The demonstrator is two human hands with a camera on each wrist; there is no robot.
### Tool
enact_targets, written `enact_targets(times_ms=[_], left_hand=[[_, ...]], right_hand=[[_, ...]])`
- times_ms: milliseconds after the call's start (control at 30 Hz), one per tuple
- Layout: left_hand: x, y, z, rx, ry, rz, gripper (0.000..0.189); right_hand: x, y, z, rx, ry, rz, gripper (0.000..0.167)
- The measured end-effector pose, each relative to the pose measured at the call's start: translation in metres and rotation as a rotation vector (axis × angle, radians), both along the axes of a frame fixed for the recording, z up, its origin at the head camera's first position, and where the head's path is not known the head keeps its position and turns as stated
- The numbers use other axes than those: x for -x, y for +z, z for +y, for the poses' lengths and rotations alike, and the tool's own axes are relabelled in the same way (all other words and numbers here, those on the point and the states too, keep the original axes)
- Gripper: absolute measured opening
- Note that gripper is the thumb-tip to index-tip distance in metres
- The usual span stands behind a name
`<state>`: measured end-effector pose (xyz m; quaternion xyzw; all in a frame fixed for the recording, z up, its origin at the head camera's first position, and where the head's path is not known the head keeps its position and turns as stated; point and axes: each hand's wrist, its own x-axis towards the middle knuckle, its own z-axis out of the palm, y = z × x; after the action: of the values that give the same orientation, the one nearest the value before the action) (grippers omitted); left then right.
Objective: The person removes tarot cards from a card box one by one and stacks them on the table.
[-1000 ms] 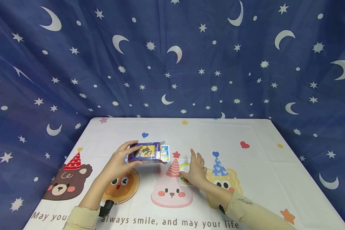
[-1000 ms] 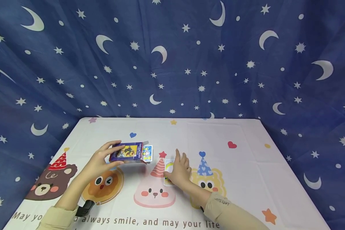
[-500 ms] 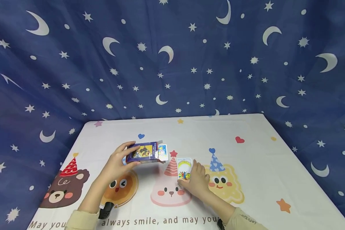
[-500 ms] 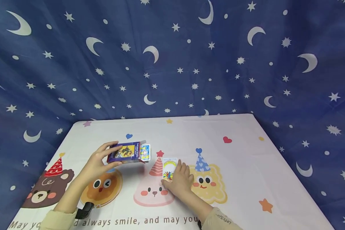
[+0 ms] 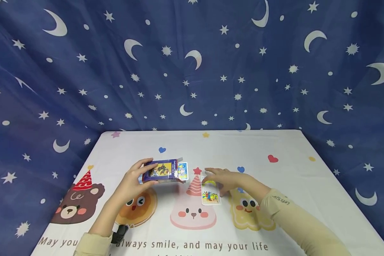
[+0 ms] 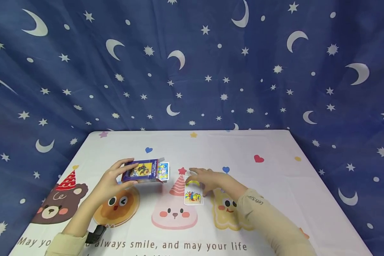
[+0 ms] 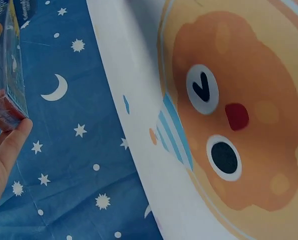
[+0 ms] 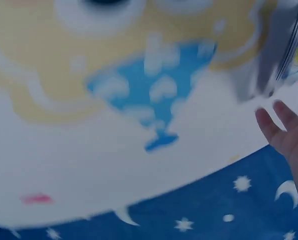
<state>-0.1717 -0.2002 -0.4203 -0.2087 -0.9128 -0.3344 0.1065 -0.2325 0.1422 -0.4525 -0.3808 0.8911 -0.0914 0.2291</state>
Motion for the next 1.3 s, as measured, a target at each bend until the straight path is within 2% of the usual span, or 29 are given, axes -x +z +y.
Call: enact_targets(times_ms=[100,167,367,600,867,967,1100,1300], left_hand=[[-0.003,-0.001,-0.002,0.003,0.016,-0.016,0.054],[-0.004,-0.001,-0.004,0.007,0.025,-0.019,0.054],[-0.003,-0.003,-0.005,0.016,0.007,0.003,0.054],[-0.003,-0.003,-0.005,0.017,0.008,-0.008,0.055],[0.0,-0.002,-0.004,0.019,-0.003,0.0,0.055],[0.0,-0.003,-0.003,0.015,-0.004,0.002,0.055],[0.0,-0.004,-0.001,0.006,-0.01,0.011,0.054],[0.002,-0.006,0.004,-0.017,-0.024,0.018,0.054]], right_hand=[[0.003,0.001,-0.003,-0.114,0.113,-0.026,0.078],[0.004,0.001,-0.008,-0.162,0.155,-0.036,0.082],[0.004,0.003,-0.013,-0.231,0.111,-0.035,0.08],[0.002,0.004,-0.013,-0.212,0.106,-0.054,0.076],[0.0,0.007,-0.014,-0.222,0.102,-0.032,0.075],[0.0,0.007,-0.008,-0.185,0.095,-0.022,0.076],[0.001,0.004,0.006,-0.051,0.064,0.026,0.066],[0.002,0.001,0.021,0.21,-0.008,0.192,0.051]])
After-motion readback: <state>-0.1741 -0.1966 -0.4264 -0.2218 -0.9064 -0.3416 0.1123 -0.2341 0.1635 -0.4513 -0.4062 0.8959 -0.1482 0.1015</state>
